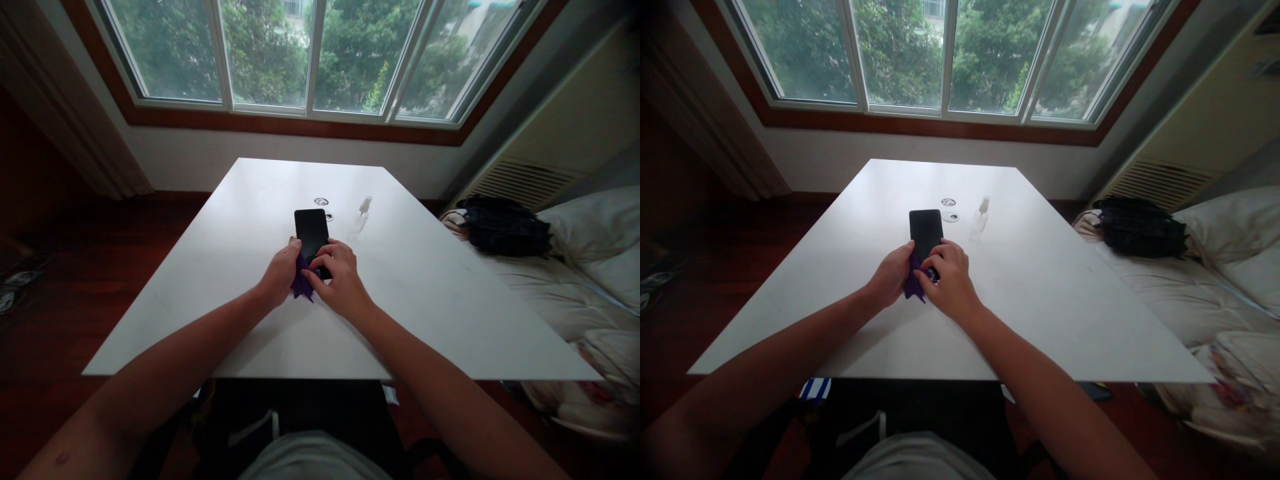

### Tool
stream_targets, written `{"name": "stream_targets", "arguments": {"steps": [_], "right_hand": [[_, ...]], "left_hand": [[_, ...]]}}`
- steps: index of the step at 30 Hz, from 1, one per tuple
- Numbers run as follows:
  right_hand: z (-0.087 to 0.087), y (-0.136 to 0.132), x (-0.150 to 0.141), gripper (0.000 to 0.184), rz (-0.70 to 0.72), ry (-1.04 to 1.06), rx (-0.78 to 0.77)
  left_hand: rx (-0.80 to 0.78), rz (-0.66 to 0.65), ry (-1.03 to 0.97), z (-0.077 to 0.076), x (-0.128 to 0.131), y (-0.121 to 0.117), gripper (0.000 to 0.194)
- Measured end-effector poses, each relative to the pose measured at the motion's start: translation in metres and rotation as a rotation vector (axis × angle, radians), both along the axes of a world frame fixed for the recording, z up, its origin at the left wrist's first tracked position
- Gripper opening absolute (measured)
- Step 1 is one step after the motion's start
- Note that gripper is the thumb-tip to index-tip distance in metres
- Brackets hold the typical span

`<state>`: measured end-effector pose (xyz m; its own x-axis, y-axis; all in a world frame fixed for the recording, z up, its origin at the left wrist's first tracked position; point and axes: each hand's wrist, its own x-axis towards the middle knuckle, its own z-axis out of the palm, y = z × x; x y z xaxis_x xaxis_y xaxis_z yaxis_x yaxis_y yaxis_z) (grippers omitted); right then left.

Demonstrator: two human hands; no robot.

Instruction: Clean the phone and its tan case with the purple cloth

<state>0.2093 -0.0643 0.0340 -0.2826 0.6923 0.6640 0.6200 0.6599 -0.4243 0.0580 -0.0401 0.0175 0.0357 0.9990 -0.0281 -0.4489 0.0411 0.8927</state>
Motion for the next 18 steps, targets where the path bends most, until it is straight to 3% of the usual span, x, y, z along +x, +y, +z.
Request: {"name": "stream_targets", "arguments": {"steps": [3,6,11,15,18], "right_hand": [[0.002,-0.001,0.002,0.007,0.08,0.077,-0.033],[0.004,-0.001,0.006,0.011,0.116,0.245,-0.202],[0.006,0.016,0.02,0.023,0.118,0.836,-0.49],[0.006,0.042,0.047,0.038,-0.026,1.142,-0.601],[-0.002,0.06,0.069,0.054,-0.258,1.069,-0.534]], "left_hand": [[-0.09,-0.005,-0.062,0.003,0.0,0.001,0.036],[-0.168,0.013,-0.105,0.009,-0.002,0.003,0.033],[-0.184,0.022,-0.153,0.013,-0.007,0.008,0.034],[-0.114,0.031,-0.193,0.009,-0.011,0.014,0.04],[-0.121,0.035,-0.211,0.006,-0.011,0.014,0.041]]}}
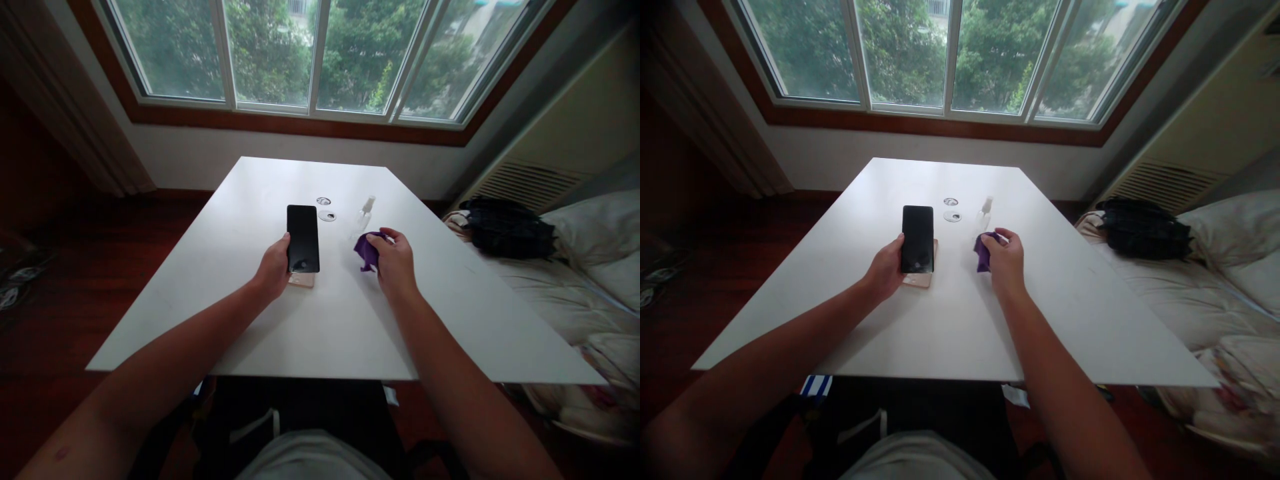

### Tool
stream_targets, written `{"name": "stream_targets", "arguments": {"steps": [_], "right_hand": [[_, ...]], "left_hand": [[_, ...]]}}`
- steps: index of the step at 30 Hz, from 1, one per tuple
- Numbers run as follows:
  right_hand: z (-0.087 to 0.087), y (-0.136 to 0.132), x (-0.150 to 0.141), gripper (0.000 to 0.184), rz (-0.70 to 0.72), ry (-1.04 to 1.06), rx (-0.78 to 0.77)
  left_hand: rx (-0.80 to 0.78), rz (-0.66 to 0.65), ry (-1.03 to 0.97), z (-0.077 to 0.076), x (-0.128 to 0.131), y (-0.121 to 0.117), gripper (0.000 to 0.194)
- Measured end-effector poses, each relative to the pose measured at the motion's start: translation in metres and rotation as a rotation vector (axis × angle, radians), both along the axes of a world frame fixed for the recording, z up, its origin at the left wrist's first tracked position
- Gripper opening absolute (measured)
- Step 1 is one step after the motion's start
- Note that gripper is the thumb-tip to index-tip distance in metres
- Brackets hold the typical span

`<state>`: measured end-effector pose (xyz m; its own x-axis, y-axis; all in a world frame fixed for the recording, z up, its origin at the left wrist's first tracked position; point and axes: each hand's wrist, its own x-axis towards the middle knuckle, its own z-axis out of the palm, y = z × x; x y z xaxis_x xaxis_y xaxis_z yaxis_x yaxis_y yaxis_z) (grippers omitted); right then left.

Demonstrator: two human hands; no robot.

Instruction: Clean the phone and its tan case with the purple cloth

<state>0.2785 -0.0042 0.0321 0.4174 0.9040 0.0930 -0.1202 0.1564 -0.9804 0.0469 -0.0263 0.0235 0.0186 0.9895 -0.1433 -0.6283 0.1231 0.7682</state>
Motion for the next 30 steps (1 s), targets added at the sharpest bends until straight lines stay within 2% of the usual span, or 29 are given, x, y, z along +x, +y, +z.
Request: {"name": "stream_targets", "arguments": {"steps": [3,5,7,10,12,13,15,18,21,23,26,30], "right_hand": [[-0.008,0.007,0.01,0.059,-0.11,-0.195,0.034],[-0.008,0.004,0.005,0.06,-0.075,-0.218,0.089],[-0.003,-0.007,-0.007,0.059,0.067,-0.172,0.146],[0.008,-0.027,-0.031,0.055,0.471,-0.121,0.138],[0.011,-0.037,-0.043,0.048,0.632,-0.097,0.127],[0.011,-0.04,-0.047,0.046,0.649,-0.097,0.131],[0.007,-0.041,-0.051,0.045,0.598,-0.13,0.153],[-0.003,-0.036,-0.048,0.04,0.445,-0.275,0.175],[-0.009,-0.033,-0.047,0.042,0.356,-0.373,0.115],[-0.011,-0.033,-0.049,0.049,0.397,-0.351,-0.001],[-0.011,-0.035,-0.054,0.053,0.581,-0.319,-0.181],[-0.01,-0.038,-0.056,0.053,0.723,-0.32,-0.22]], "left_hand": [[-0.022,-0.022,0.019,-0.001,0.003,-0.003,0.037],[-0.014,-0.05,0.025,-0.001,0.005,-0.006,0.034],[0.003,-0.074,0.011,-0.001,0.009,-0.008,0.032],[0.013,-0.108,-0.011,0.0,0.012,-0.012,0.034],[-0.022,-0.149,0.014,0.003,0.013,-0.014,0.041],[-0.043,-0.178,0.03,0.005,0.013,-0.015,0.045],[-0.082,-0.21,0.036,0.008,0.013,-0.015,0.049],[-0.105,-0.156,-0.019,0.011,0.014,-0.013,0.041],[-0.117,-0.122,-0.029,0.012,0.016,-0.011,0.035],[-0.105,-0.133,0.013,0.011,0.016,-0.012,0.036],[-0.045,-0.097,0.119,0.008,0.017,-0.016,0.035],[0.063,0.054,0.255,0.002,0.015,-0.02,0.034]]}}
